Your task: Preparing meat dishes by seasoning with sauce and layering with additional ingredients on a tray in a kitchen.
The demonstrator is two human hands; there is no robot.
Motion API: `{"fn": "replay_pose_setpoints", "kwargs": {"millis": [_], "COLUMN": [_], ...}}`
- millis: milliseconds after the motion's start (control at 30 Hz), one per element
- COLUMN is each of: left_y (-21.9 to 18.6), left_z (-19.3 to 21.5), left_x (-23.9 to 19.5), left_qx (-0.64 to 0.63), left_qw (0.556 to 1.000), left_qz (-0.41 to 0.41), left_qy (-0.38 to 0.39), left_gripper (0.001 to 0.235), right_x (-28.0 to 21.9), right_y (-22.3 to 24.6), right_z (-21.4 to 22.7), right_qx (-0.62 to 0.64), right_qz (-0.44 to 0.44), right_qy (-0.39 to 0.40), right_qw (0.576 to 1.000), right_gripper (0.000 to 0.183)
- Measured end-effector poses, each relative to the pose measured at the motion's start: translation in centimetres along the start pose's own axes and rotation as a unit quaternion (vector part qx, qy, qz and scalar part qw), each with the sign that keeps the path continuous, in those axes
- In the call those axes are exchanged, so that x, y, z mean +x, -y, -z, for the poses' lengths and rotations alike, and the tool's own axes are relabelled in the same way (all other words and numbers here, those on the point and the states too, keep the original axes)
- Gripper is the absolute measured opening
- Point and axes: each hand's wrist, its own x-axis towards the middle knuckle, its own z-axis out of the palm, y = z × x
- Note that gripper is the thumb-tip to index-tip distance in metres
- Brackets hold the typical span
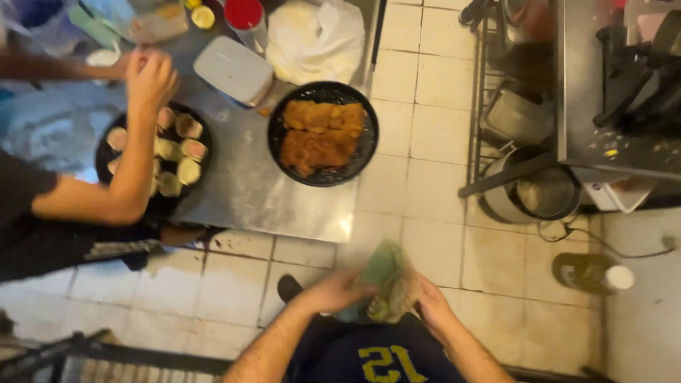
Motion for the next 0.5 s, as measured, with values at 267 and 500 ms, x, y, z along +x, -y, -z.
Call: {"fn": "replay_pose_setpoints", "kwargs": {"millis": [267, 500], "left_y": [-3.7, 0.9], "left_z": [-4.3, -0.7], "left_x": [8.0, 17.5], "left_qx": [-0.143, -0.611], "left_qw": [0.955, 0.751], "left_qz": [0.101, 0.086], "left_qy": [-0.239, -0.235], "left_gripper": [0.057, 0.079], "right_x": [3.8, 9.9], "right_y": [4.7, 12.6], "right_z": [11.9, 11.2], "right_qx": [-0.157, -0.206], "right_qz": [-0.116, -0.022], "right_qy": [-0.046, -0.036], "right_qw": [0.98, 0.978], "right_gripper": [0.036, 0.034]}}
